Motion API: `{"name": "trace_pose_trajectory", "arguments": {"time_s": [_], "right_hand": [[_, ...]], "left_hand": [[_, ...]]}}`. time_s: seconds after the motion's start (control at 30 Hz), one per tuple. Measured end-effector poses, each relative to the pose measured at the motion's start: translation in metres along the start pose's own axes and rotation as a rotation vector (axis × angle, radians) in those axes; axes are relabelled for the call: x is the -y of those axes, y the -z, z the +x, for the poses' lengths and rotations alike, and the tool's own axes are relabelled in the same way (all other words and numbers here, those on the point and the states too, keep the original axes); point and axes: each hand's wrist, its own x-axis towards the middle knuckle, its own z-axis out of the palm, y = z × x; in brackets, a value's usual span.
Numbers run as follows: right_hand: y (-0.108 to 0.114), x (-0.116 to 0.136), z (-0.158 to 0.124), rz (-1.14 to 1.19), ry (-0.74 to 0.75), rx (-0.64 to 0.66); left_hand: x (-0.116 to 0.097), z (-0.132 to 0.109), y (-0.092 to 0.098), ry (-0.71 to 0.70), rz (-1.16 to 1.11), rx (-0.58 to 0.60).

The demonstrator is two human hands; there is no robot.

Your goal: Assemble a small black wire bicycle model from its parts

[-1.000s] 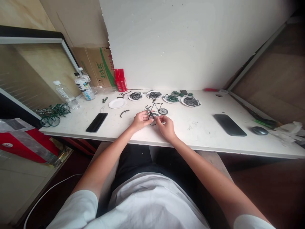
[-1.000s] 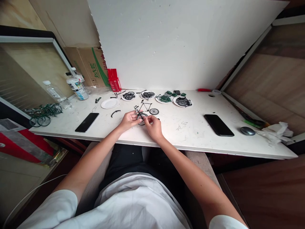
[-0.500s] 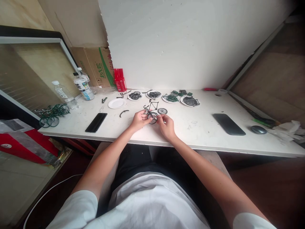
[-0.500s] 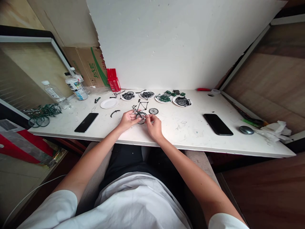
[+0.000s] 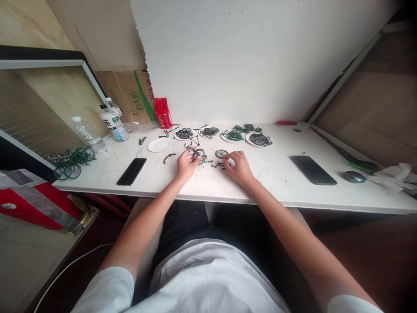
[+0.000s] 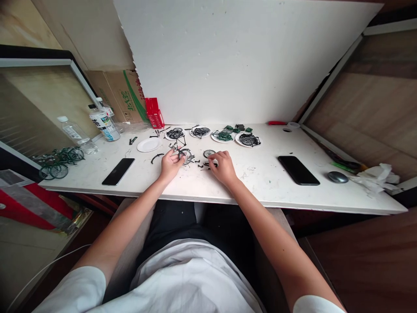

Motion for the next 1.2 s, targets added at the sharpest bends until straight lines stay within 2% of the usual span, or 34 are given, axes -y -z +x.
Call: {"name": "trace_pose_trajectory", "arguments": {"time_s": [0.1,0.23,0.47,0.67,1.0,1.2], "right_hand": [[-0.008,0.002,-0.003,0.037,0.043,0.058],[-0.012,0.007,-0.006,0.057,0.079,0.072],[-0.011,0.006,-0.006,0.084,0.009,0.072],[-0.013,0.004,-0.007,0.112,0.043,0.100],[-0.009,0.007,-0.010,0.147,0.108,0.312],[-0.010,0.007,-0.011,0.173,0.151,0.321]], "left_hand": [[-0.001,-0.001,-0.001,-0.013,0.013,-0.003],[-0.003,-0.002,-0.002,-0.017,0.012,-0.015],[0.000,-0.001,-0.002,-0.030,0.002,-0.015],[-0.002,-0.001,-0.002,-0.030,-0.009,-0.010],[-0.004,-0.001,-0.003,-0.026,-0.015,-0.026],[-0.004,-0.001,-0.004,-0.023,-0.019,-0.016]]}}
